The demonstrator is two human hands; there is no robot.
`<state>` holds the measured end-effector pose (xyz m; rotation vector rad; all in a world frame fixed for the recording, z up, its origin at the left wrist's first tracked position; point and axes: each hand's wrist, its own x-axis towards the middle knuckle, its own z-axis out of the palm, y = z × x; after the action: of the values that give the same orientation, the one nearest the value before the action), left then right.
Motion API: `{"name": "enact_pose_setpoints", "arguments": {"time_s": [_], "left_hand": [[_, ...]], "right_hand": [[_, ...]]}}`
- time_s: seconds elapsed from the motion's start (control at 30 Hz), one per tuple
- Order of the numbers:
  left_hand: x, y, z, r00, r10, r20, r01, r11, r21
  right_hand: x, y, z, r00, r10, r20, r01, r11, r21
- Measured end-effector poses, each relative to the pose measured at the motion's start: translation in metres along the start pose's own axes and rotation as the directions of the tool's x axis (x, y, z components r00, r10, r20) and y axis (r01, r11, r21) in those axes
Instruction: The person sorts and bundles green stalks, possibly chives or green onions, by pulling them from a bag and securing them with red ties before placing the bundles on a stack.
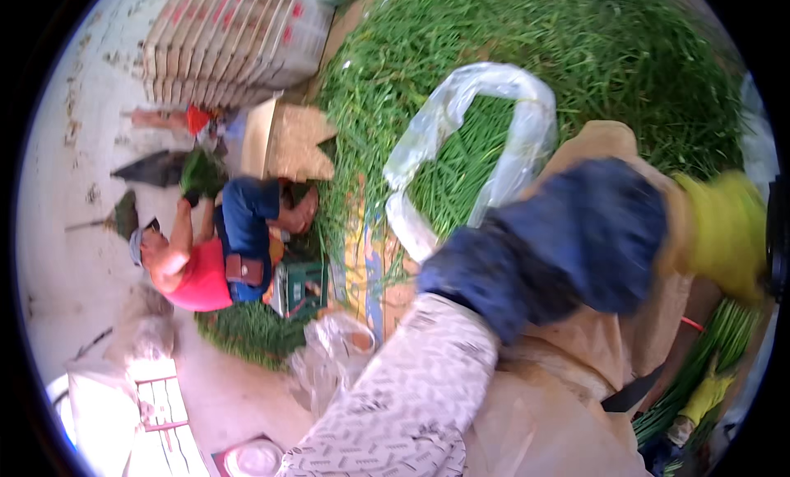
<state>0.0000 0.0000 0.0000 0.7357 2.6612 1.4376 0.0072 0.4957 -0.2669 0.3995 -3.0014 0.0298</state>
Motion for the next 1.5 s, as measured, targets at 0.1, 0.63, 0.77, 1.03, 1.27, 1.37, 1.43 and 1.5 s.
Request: {"name": "enact_pose_setpoints", "arguments": {"time_s": [0.1,0.63,0.77,1.03,1.27,1.37,1.43,1.5], "left_hand": [[-0.118,-0.088,-0.026,0.869,-0.365,-0.335,0.196,0.874,-0.444],[-0.442,-0.246,0.159,-0.455,-0.764,-0.457,0.889,-0.419,-0.184],[-0.486,-0.271,0.163,-0.433,-0.824,-0.365,0.896,-0.347,-0.278],[-0.476,-0.267,0.174,-0.272,-0.641,-0.717,0.914,-0.405,0.016],[-0.483,-0.239,0.127,-0.111,-0.797,-0.593,0.994,-0.085,-0.071],[-0.475,-0.211,0.099,-0.022,-0.855,-0.518,1.000,-0.010,-0.026],[-0.472,-0.192,0.084,-0.046,-0.883,-0.467,0.991,0.017,-0.131],[-0.455,-0.173,0.061,-0.054,-0.919,-0.391,0.969,0.047,-0.243]], "right_hand": [[0.019,-0.052,-0.026,0.987,0.158,-0.011,-0.157,0.984,0.080],[0.095,-0.166,-0.163,0.974,-0.166,0.156,0.105,0.935,0.340],[0.143,-0.227,-0.198,0.748,-0.657,0.097,0.650,0.754,0.093],[0.162,-0.443,-0.198,0.489,-0.859,0.155,0.718,0.497,0.487],[0.118,-0.601,-0.160,0.072,-0.982,0.176,0.865,0.149,0.479],[0.100,-0.631,-0.126,0.023,-0.953,0.303,0.932,0.130,0.338],[0.077,-0.655,-0.106,-0.012,-0.933,0.361,0.972,0.074,0.221],[0.063,-0.664,-0.079,-0.047,-0.945,0.324,0.984,0.011,0.176]]}}
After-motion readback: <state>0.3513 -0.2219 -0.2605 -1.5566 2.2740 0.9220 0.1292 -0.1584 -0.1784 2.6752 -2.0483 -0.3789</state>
